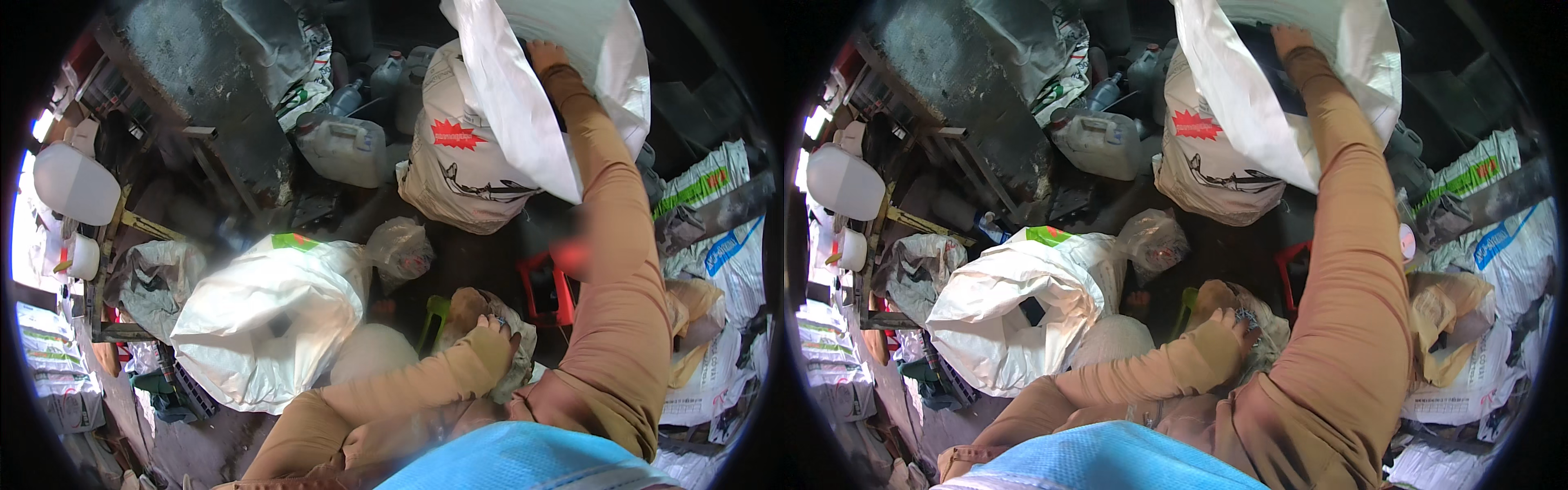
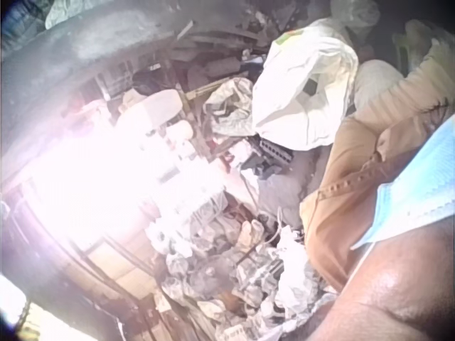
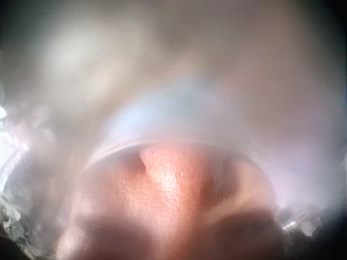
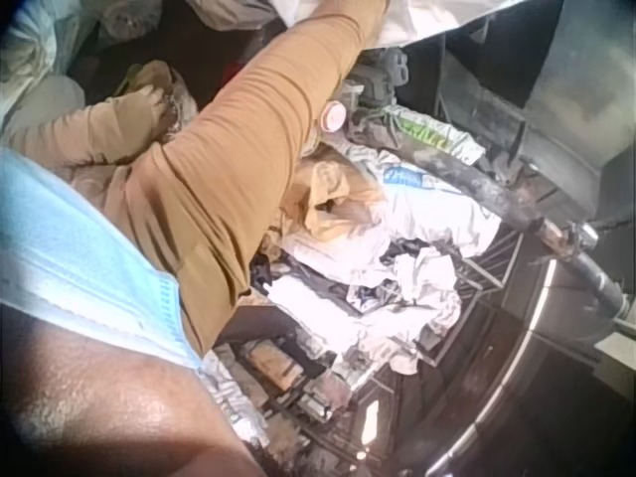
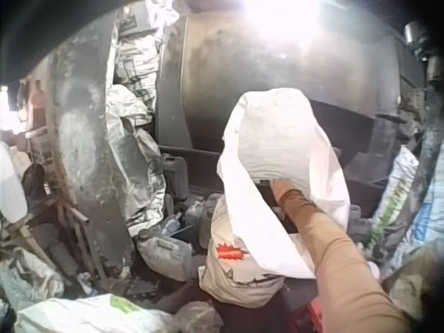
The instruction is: The person sits on the floor and uses a cordless drill to fasten screws into a black metal part. They repeatedly pick up screws, align them with the part, and drive them in with the drill.
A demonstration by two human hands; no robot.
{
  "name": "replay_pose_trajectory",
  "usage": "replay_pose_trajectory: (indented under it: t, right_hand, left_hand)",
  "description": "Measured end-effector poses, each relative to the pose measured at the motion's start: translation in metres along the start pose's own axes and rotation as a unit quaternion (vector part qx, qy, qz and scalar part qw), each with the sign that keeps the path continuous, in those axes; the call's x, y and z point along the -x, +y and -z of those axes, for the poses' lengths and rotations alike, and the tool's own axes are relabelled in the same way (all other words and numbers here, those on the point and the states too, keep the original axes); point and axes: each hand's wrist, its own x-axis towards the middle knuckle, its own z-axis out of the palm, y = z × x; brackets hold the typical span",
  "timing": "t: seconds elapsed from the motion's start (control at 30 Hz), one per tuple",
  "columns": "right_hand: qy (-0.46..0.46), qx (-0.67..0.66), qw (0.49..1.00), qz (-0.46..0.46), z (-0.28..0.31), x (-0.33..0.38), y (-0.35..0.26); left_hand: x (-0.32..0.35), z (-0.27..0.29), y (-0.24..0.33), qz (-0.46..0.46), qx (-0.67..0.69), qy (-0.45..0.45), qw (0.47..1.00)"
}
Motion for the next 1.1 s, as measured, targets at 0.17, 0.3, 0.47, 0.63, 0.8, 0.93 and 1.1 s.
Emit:
replay_pose_trajectory:
  t: [0.17,0.3,0.47,0.63,0.8,0.93,1.1]
  right_hand:
    - [0.241,-0.042,0.97,0.012,0.123,0.028,0.052]
    - [0.396,-0.093,0.914,-0.019,0.261,0.148,0.086]
    - [0.355,-0.194,0.915,0.008,0.368,0.325,0.048]
    - [0.241,-0.225,0.91,0.252,0.37,0.458,-0.037]
    - [0.089,-0.518,0.848,0.066,0.319,0.542,-0.081]
    - [-0.142,-0.837,0.353,-0.393,0.271,0.569,-0.089]
    - [-0.179,-0.88,0.119,-0.424,0.243,0.598,-0.126]
  left_hand:
    - [0.003,0.006,-0.006,-0.017,-0.016,0.055,0.998]
    - [-0.015,0.027,-0.014,0.023,0.202,0.088,0.975]
    - [0.001,0.085,-0.039,-0.004,0.803,0.136,0.581]
    - [0.051,0.072,-0.038,-0.051,0.92,0.074,0.381]
    - [0.077,0.041,-0.005,0.171,0.805,0.101,0.56]
    - [0.079,0.036,-0.008,0.186,0.761,0.11,0.612]
    - [0.049,-0.023,-0.016,0.234,0.745,0.109,0.615]
